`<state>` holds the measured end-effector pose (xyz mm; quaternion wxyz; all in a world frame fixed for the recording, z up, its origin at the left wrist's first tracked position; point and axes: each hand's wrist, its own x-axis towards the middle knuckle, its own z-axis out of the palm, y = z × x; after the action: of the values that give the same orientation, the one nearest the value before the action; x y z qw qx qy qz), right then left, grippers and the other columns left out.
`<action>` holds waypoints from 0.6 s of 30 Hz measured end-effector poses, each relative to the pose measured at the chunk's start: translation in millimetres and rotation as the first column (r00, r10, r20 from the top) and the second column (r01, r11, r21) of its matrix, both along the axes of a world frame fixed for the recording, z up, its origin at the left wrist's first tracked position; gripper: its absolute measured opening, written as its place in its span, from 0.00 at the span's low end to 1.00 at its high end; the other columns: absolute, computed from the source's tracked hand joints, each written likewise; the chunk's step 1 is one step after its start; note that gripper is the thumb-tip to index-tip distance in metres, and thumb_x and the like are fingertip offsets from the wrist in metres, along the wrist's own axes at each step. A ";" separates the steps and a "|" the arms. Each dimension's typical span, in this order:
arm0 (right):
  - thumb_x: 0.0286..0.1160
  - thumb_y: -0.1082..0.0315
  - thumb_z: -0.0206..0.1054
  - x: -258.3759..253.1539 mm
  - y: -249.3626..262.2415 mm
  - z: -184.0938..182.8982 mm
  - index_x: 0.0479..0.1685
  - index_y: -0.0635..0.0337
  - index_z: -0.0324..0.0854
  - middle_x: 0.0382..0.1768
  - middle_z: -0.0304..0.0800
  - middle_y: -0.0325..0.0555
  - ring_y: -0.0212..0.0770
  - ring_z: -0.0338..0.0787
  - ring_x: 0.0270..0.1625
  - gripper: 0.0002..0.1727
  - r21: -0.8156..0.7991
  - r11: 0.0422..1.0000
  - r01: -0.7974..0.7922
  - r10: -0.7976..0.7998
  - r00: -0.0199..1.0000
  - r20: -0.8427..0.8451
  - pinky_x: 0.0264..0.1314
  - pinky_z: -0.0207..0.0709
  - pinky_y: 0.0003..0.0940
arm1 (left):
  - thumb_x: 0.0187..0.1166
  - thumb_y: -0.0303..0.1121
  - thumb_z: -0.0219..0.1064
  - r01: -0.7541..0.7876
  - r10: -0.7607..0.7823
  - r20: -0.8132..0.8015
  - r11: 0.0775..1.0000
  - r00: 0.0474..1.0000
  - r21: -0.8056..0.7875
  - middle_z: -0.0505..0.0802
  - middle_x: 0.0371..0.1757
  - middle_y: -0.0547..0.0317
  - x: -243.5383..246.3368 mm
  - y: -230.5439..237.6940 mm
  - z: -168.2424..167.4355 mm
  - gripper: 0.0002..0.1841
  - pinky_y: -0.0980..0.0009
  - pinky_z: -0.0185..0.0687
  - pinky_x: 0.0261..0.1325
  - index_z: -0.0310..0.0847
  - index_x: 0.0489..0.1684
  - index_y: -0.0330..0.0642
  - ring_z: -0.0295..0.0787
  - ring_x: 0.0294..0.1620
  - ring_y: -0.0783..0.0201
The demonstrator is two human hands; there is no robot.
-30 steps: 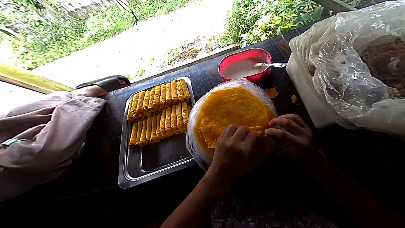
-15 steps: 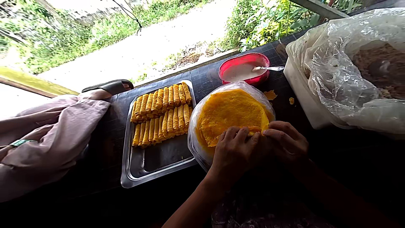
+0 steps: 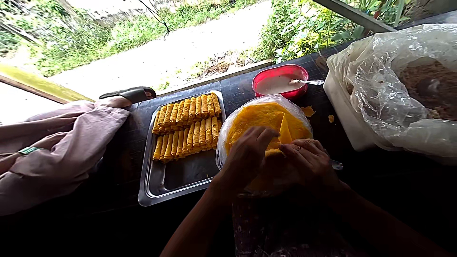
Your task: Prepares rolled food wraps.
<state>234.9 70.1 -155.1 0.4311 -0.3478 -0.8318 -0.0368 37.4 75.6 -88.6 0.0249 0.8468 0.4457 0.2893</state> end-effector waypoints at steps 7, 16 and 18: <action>0.86 0.67 0.58 6.7 -1.1 -16.2 0.58 0.58 0.86 0.52 0.97 0.43 0.42 0.91 0.58 0.13 0.005 0.999 -0.034 0.034 0.998 -0.045 0.69 0.75 0.37 | 0.76 0.23 0.67 0.307 -0.308 -0.341 0.950 0.888 -0.057 0.89 0.63 0.46 9.5 83.2 10.1 0.10 0.47 0.80 0.67 0.92 0.46 0.45 0.82 0.72 0.43; 0.87 0.67 0.58 9.9 0.4 -26.9 0.58 0.57 0.86 0.53 0.96 0.44 0.41 0.89 0.61 0.13 -0.007 0.997 -0.082 0.081 0.989 -0.122 0.73 0.73 0.35 | 0.71 0.18 0.66 0.648 -0.641 0.184 0.631 0.745 -0.425 0.91 0.39 0.57 22.5 90.4 65.5 0.06 0.77 0.82 0.49 0.83 0.42 0.33 0.87 0.42 0.73; 0.88 0.67 0.57 9.5 -0.3 -26.0 0.59 0.57 0.86 0.54 0.96 0.44 0.41 0.89 0.60 0.13 -0.019 0.996 -0.083 0.080 0.990 -0.120 0.73 0.73 0.35 | 0.73 0.18 0.63 0.627 -0.543 0.315 0.699 0.779 -0.345 0.89 0.38 0.57 16.7 99.3 60.7 0.04 0.79 0.80 0.49 0.82 0.40 0.30 0.85 0.42 0.76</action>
<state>244.4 69.8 -181.1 0.4769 -0.3204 -0.8184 0.0115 54.1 174.9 -27.9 0.3446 0.8854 0.2002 0.2391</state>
